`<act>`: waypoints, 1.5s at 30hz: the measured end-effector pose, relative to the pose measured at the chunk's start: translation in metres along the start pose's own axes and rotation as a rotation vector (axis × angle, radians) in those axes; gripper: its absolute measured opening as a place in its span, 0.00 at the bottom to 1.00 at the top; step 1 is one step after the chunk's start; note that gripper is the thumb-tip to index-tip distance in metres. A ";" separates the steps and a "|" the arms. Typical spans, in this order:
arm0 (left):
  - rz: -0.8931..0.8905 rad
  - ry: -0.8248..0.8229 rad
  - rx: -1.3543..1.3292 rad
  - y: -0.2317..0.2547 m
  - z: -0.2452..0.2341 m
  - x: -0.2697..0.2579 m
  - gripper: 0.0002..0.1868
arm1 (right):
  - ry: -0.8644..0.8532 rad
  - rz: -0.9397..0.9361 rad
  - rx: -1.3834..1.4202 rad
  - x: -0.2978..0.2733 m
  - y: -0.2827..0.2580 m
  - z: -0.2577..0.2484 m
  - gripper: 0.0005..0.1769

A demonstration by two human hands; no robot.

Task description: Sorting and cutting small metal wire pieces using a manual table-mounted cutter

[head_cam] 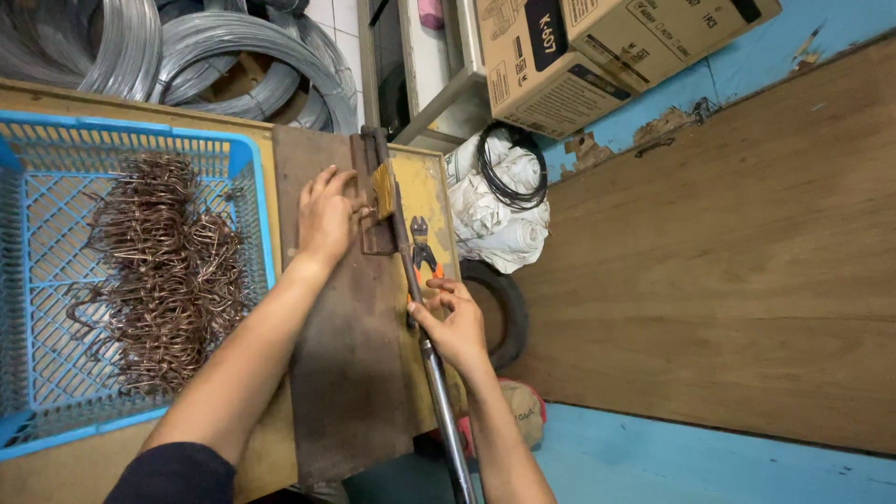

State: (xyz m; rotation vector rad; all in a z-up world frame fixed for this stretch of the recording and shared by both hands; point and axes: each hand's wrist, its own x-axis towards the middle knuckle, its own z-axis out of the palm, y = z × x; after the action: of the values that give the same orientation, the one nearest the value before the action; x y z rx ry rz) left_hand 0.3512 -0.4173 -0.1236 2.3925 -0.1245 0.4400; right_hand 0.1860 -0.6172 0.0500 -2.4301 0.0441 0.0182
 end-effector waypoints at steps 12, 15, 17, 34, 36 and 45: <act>0.027 -0.039 -0.109 0.041 -0.066 0.000 0.03 | 0.011 -0.030 0.049 -0.008 0.033 0.033 0.16; 0.061 -0.029 -0.077 0.052 -0.089 0.002 0.04 | 0.035 0.087 0.212 -0.009 0.071 0.057 0.16; 0.104 -0.002 -0.007 0.052 -0.089 0.003 0.03 | -0.095 0.217 0.288 -0.026 0.044 0.056 0.20; 0.057 -0.040 0.013 0.055 -0.089 0.004 0.09 | -0.540 0.960 0.623 -0.016 -0.051 0.032 0.45; 0.109 0.024 0.116 0.048 -0.077 0.005 0.02 | -0.484 0.944 0.552 -0.014 -0.038 0.041 0.47; 0.178 0.042 0.122 0.054 -0.078 0.009 0.05 | -0.302 0.866 0.419 -0.020 -0.050 0.049 0.46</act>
State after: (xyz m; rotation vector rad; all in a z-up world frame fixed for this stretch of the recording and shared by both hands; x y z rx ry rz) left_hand 0.3267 -0.4065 -0.0320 2.5000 -0.3008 0.5959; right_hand 0.1682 -0.5467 0.0461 -1.8021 0.8603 0.6862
